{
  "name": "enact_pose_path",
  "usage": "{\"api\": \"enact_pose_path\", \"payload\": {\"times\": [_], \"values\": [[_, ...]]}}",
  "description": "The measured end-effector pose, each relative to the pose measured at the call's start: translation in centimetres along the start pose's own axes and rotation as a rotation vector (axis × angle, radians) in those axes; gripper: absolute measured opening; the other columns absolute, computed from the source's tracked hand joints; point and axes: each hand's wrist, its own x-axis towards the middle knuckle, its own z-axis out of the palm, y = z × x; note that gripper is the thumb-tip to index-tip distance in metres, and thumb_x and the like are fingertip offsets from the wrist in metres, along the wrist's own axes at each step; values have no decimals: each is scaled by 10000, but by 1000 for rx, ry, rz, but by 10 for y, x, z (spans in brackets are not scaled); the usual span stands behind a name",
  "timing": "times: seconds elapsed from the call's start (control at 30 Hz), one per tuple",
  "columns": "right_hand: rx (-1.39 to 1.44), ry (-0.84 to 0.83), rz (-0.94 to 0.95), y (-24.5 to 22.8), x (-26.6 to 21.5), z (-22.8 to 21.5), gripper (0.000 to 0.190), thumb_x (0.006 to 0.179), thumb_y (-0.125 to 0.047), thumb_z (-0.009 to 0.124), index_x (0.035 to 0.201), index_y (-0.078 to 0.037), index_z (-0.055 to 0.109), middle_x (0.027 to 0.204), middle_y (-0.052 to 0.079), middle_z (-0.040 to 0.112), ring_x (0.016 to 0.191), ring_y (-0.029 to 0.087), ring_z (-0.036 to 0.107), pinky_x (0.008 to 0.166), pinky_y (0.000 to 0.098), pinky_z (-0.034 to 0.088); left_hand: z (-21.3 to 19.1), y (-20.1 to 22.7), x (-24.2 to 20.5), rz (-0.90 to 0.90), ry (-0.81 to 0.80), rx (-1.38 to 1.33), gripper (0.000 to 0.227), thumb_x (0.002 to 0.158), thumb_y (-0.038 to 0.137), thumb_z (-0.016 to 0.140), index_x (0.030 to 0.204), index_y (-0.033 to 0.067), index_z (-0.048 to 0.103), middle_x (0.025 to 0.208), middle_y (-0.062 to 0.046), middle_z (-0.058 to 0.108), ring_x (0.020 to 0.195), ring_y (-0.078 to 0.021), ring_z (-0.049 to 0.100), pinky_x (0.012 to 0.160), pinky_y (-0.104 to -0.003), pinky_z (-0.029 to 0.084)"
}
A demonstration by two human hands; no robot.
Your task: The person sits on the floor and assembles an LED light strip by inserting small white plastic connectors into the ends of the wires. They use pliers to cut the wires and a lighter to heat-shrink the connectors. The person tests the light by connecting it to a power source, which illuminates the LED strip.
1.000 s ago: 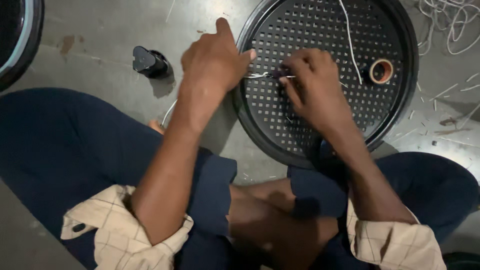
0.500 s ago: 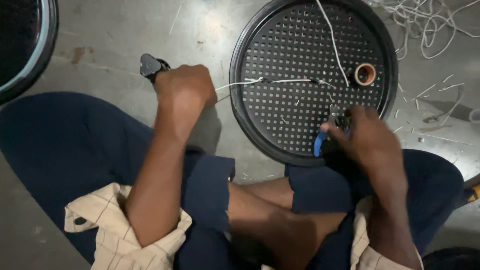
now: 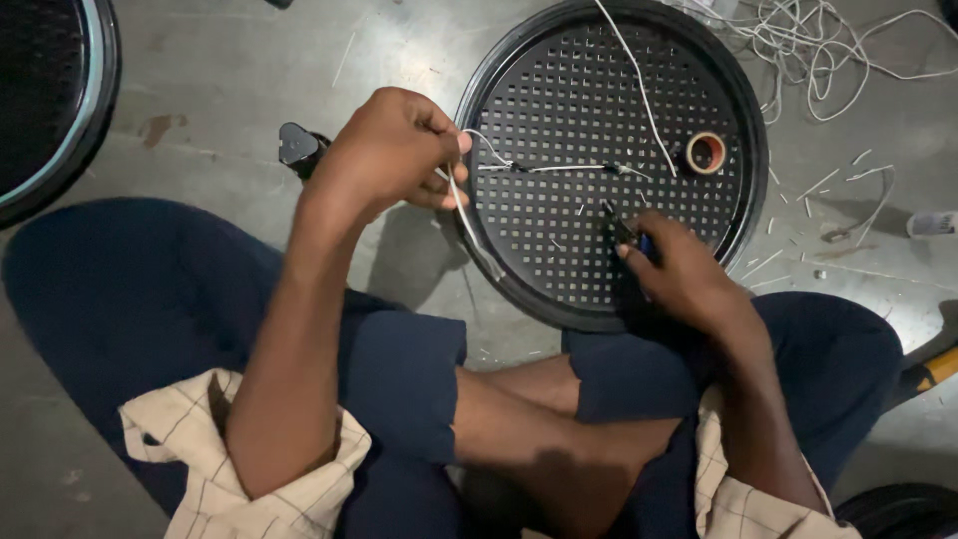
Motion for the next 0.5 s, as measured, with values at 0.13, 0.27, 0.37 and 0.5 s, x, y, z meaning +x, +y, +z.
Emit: {"api": "enact_pose_path", "payload": {"times": [0.13,0.27,0.37,0.5], "values": [[315,-43,-45,-13,-5,1,420,998,-320,584,1343,-93,511,1144,208,711,1067,296,671,935,424,503,-4,-18,14,-25,147,362,166,903,159,685,940,1,723,826,-160,767,691,-236,787,703,-367,644],[169,-92,133,-12,-5,-9,453,994,-350,580,1392,-146,507,1182,174,683,1074,315,674,918,432,495,0,-28,22,23,305,910,271,817,173,750,1050,35,742,1030,-253,703,987,-428,695,857,-480,561],[-87,-4,205,-4,-2,-21,437,994,-353,638,1368,-127,617,1164,215,710,1085,382,689,938,459,515,16,-30,22,16,340,945,470,839,372,779,1145,32,674,1157,-242,660,1081,-431,653,884,-506,532],[-151,209,7,12,-4,-40,418,879,-341,730,1210,-86,724,1177,203,680,1080,396,657,909,474,508,41,-25,22,116,322,937,527,834,386,786,1216,53,643,1197,-215,647,1128,-416,623,902,-547,501]]}}
